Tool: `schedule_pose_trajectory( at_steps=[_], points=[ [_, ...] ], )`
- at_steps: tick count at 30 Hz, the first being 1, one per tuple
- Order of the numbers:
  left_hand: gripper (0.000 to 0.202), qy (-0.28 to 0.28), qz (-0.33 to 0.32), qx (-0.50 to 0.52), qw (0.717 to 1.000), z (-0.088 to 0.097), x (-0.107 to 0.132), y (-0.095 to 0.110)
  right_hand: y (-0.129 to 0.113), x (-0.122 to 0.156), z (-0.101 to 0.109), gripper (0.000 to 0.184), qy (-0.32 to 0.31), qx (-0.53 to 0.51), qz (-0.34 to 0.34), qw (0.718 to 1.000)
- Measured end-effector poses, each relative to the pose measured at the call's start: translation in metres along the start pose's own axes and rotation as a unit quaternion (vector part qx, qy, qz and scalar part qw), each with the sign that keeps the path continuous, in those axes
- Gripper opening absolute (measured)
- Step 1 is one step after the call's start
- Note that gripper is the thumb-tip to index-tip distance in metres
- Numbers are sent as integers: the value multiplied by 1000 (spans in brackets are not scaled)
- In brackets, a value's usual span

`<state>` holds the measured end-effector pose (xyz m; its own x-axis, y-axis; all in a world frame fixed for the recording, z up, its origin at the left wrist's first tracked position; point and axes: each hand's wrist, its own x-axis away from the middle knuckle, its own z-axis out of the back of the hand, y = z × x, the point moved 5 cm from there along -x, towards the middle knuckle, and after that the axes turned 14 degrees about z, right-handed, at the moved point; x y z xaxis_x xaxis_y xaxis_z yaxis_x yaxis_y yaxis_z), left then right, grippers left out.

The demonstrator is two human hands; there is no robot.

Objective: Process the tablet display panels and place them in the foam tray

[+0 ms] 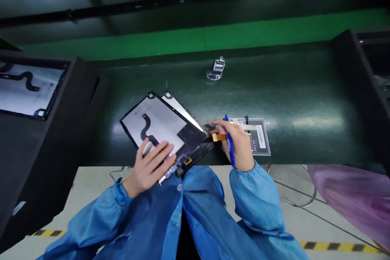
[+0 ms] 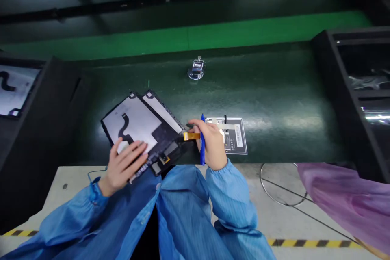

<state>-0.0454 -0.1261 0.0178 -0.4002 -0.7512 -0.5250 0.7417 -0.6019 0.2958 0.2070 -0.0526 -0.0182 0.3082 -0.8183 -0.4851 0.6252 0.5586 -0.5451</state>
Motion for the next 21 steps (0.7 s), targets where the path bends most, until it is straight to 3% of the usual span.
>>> schedule_pose_trajectory(
  at_steps=[4,7,10,14,17,19,21],
  points=[
    [27,-17,-91,0,996,-29,21,18,2,-1,8,17,35,-74,-46,996],
    [30,-79,-150,25,985,-42,28,21,2,-6,16,15,101,-94,-67,988],
    [37,-139,-170,38,975,-47,28,19,0,-10,20,12,145,-115,-60,981],
    [33,-165,-176,6,970,-42,29,9,-1,-11,21,10,213,-194,-54,956],
    [49,-222,-158,-22,962,-31,32,-8,2,-9,26,9,292,-249,-52,922],
    [72,-289,-97,-50,951,-19,30,-26,2,-11,28,21,318,-298,-34,900],
    [87,-359,-13,-66,931,-2,25,-43,-1,-16,27,40,296,-372,-13,880]
  ],
)
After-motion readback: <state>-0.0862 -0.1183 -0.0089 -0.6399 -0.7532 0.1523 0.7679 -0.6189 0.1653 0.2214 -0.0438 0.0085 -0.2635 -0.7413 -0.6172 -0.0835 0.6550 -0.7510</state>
